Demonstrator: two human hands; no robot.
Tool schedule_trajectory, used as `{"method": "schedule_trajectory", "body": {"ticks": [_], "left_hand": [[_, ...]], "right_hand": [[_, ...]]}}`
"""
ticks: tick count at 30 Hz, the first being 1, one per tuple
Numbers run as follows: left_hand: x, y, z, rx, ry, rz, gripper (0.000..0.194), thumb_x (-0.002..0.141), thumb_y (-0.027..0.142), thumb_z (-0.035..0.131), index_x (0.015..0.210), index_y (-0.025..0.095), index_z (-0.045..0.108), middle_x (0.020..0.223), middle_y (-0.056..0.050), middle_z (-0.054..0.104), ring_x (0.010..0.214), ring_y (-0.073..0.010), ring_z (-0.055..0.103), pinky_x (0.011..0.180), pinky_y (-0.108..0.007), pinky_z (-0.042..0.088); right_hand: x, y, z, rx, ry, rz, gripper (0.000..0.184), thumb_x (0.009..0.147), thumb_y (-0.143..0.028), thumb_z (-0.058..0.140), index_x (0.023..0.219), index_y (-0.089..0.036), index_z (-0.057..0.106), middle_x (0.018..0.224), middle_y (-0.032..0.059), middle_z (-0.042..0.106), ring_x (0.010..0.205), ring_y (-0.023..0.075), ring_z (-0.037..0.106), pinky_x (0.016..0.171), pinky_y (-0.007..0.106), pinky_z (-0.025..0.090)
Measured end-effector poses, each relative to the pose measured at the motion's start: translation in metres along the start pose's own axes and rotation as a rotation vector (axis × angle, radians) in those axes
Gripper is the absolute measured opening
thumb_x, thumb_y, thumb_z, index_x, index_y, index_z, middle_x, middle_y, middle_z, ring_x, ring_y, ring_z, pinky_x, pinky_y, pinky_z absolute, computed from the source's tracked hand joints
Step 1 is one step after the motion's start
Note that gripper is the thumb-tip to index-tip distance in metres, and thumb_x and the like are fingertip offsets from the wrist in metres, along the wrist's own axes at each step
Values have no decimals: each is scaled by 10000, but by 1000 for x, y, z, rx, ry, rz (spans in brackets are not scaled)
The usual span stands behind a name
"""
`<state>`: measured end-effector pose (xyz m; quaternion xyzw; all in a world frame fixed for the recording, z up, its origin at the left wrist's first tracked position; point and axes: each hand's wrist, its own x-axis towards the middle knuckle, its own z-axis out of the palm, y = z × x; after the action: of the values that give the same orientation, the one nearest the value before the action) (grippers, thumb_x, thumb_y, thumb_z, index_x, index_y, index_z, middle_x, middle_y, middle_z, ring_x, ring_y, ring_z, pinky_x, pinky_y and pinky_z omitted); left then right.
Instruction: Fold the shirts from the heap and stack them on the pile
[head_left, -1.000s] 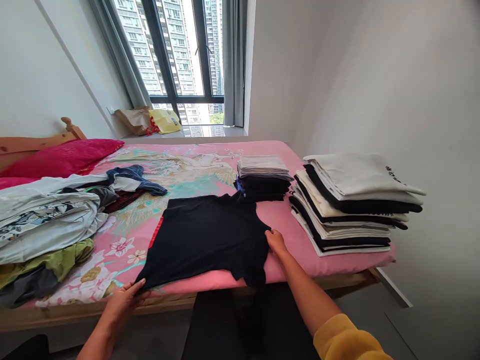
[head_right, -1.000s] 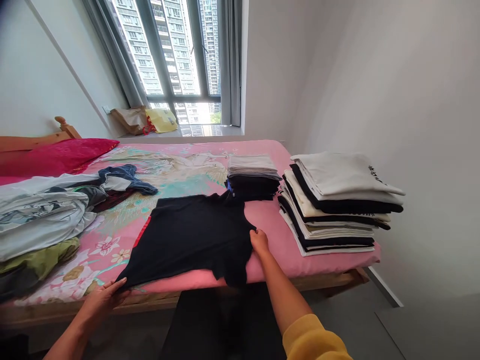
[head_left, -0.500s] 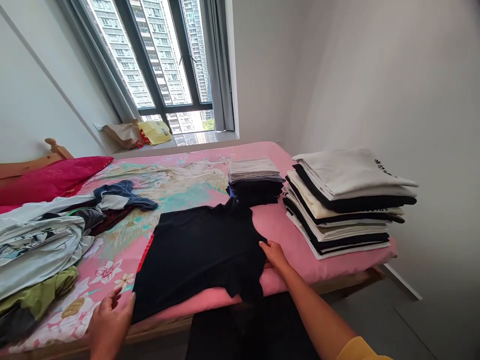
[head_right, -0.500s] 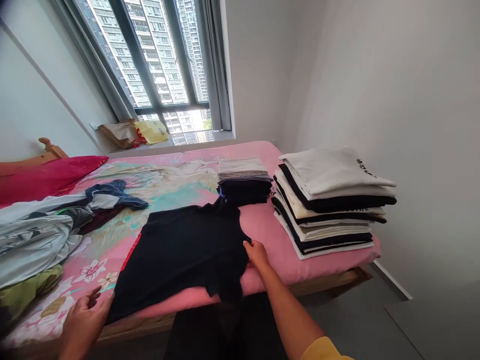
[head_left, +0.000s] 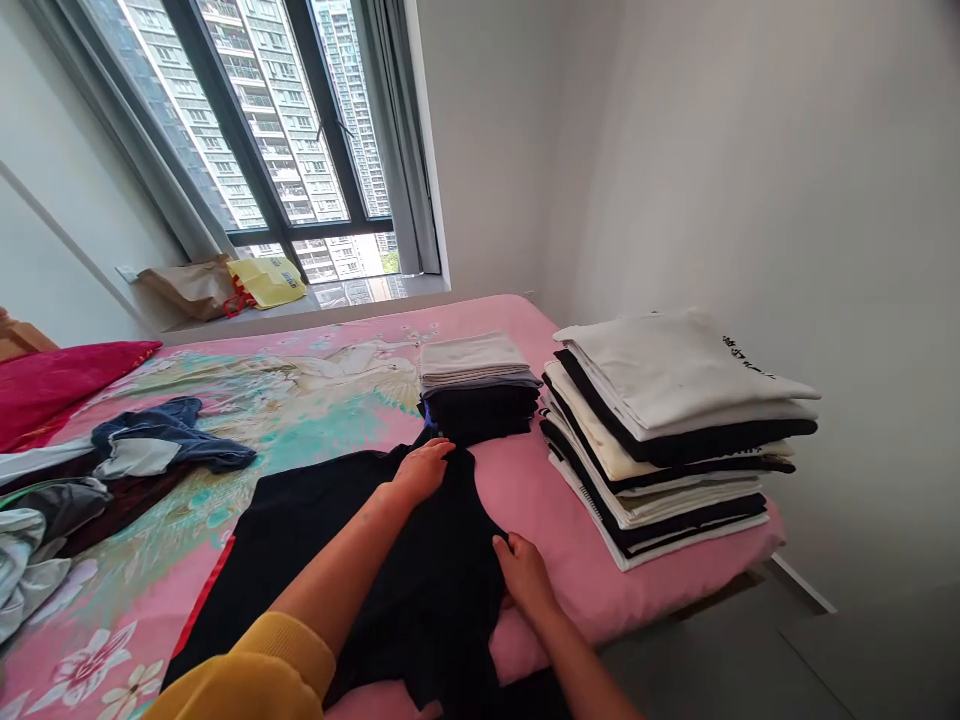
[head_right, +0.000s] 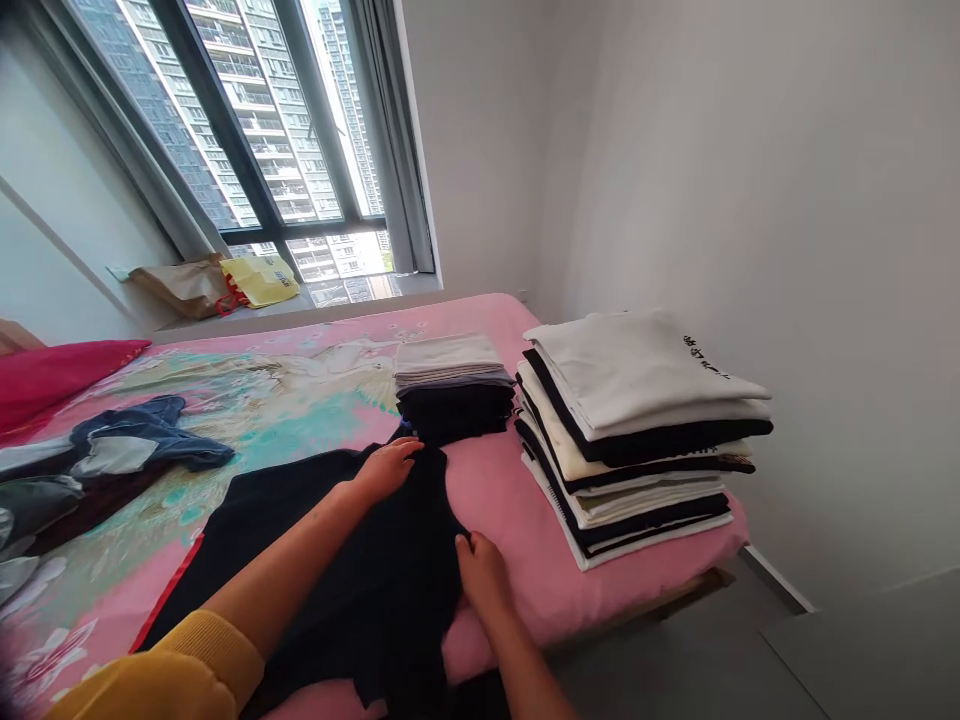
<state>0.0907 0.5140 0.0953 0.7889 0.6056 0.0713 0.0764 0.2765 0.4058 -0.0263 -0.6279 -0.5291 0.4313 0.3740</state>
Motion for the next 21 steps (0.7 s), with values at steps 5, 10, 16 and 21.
{"method": "schedule_trajectory", "body": {"ticks": [5,10,16,21], "left_hand": [[59,-8,17,77,-142,-82,428,736,75,509,1138,179,617,1172,-139,617,1079,-260,584,945,-385,427],[82,-14,12,124,-158,-165,250,811,223,460,923,175,679,947,-130,680,935,-262,633,835,-375,472],[85,7,7,90,-69,-75,261,825,261,466,966,220,682,987,-71,668,976,-226,603,866,-328,451],[98,43,24,-12,49,13,308,875,281,420,1067,204,649,1072,-77,619,1026,-214,577,921,-327,426]], "right_hand": [[2,3,0,95,-19,7,323,828,-451,427,622,-212,497,550,-18,513,535,145,449,495,247,307],[-1,-2,-6,177,-70,32,328,852,-449,414,622,-215,421,548,-44,431,534,129,392,507,243,294],[-25,-5,-26,390,24,111,321,848,-494,416,738,-205,500,698,4,540,691,169,503,638,261,404],[-27,5,-71,409,227,183,424,831,-545,452,1010,-184,585,1035,68,627,1053,223,530,871,269,398]]}}
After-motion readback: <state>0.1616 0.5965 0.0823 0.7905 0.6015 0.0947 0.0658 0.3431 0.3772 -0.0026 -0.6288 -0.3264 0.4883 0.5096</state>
